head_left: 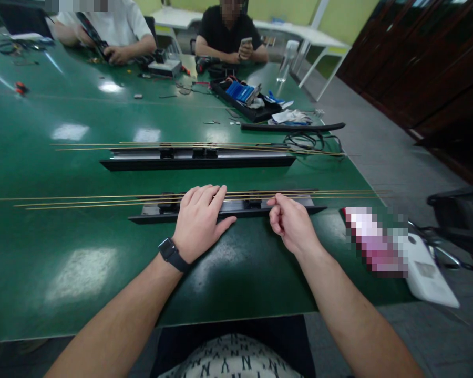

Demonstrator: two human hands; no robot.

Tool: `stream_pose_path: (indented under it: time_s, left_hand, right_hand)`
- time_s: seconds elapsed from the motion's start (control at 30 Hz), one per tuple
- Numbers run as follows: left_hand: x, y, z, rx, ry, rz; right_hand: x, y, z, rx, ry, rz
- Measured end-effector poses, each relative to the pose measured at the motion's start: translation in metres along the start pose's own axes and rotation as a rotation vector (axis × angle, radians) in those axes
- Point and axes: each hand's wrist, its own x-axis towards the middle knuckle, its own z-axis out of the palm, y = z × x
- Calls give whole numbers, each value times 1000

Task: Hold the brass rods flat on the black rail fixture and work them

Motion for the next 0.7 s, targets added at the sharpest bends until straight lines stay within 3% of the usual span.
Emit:
stream_pose_path:
  time_s: [0.7]
  left_hand:
    - [-1,0,1,-15,2,-7]
  right_hand:
    - [0,0,0,-19,4,0]
